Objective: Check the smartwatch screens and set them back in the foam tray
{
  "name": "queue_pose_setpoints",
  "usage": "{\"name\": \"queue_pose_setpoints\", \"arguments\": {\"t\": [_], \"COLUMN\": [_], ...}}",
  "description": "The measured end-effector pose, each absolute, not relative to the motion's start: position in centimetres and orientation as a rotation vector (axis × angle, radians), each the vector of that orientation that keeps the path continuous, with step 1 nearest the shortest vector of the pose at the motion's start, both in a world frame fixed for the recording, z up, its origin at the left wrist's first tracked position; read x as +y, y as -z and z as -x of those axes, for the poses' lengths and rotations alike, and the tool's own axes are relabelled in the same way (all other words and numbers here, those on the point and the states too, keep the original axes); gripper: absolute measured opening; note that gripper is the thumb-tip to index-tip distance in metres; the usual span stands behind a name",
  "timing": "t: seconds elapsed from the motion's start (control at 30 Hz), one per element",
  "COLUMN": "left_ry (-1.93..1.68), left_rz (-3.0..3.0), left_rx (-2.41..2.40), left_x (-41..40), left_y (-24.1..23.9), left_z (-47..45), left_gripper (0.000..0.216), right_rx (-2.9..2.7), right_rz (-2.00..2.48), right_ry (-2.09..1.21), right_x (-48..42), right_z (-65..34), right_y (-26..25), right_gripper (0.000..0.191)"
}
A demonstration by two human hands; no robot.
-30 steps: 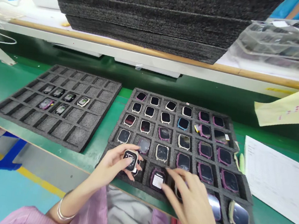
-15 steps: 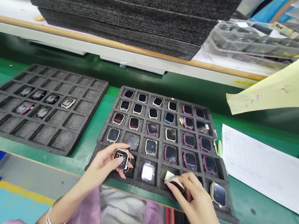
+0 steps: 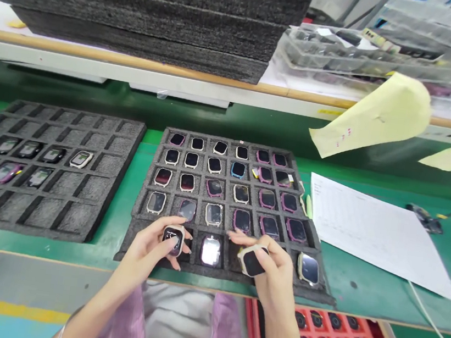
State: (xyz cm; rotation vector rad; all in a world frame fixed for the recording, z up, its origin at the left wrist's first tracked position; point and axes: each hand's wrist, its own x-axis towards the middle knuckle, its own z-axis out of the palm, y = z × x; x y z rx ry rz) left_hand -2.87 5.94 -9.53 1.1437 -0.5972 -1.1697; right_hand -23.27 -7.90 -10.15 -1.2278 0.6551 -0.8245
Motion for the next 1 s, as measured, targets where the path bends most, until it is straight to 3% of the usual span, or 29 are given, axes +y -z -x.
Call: {"name": "queue_pose_setpoints", "arguments": {"t": [0.13, 0.37, 0.6, 1.0], "left_ry": [1.154, 1.139, 1.14, 1.175], "left_rz": [-1.158, -1.176, -1.165, -1.197], "left_rx": [-0.597, -0.618, -0.615, -0.639], "left_x": [5.7, 5.3, 5.4, 5.4], "left_y": [9.7, 9.9, 9.9, 9.6], "left_z": [3.4, 3.7, 3.6, 3.9], "left_gripper": [0.037, 0.043, 0.042, 0.047], "right_rx": [0.604, 0.74, 0.624, 0.528], "right_rz": [0.891, 1.006, 0.93, 1.049], "right_ry": [0.76, 0.654, 0.546, 0.627], "right_x": [-7.3, -7.3, -7.2, -7.1], "right_z": [22.1, 21.6, 22.5, 21.7], "right_y": [9.4, 9.4, 9.2, 9.8], "right_gripper": [0.027, 0.024, 0.052, 0.038]}}
